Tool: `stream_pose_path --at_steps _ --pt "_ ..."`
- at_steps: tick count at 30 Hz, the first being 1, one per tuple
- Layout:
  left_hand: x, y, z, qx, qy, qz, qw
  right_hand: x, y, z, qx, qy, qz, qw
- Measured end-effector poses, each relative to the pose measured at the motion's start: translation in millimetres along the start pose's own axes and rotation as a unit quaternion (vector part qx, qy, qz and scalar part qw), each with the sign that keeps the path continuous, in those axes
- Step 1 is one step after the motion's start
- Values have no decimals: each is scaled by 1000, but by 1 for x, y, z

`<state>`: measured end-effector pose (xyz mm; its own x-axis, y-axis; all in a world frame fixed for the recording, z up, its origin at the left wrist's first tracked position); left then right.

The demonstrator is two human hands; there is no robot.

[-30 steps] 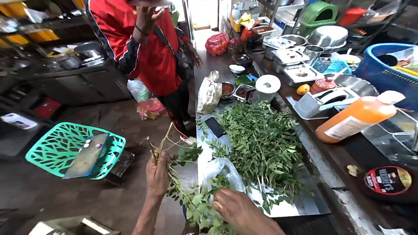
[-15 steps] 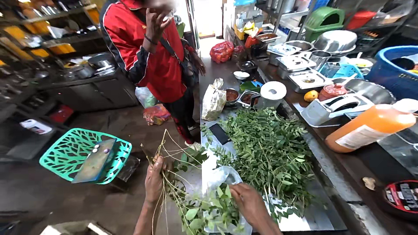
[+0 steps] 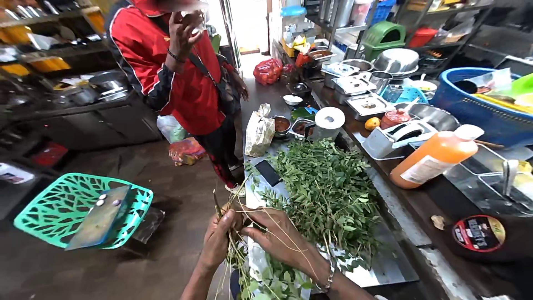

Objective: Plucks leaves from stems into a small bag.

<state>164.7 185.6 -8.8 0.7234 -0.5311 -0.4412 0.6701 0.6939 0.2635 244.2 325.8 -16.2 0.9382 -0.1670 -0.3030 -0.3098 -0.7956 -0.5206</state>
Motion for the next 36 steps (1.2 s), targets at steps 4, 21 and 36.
stream_pose_path --at_steps 4,21,36 --pt "9 -13 0 -111 -21 13 993 9 5 0 -11 28 8 1000" --pt "7 -14 -7 -106 -11 -66 992 4 9 4 -41 158 -111 980" --pt "15 -17 -11 -217 -41 -71 973 6 12 -10 106 141 -171 969"
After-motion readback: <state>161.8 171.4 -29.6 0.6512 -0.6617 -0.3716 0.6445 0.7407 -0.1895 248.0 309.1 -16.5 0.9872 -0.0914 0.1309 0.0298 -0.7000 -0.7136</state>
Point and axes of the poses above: each hand's wrist, its own x-axis away from the middle knuckle, its own y-axis out of the palm, z = x × y, the point moved 4 cm from there along -x, towards the middle knuckle, and after that the axes turned 11 degrees about y, right-handed, at the moved point
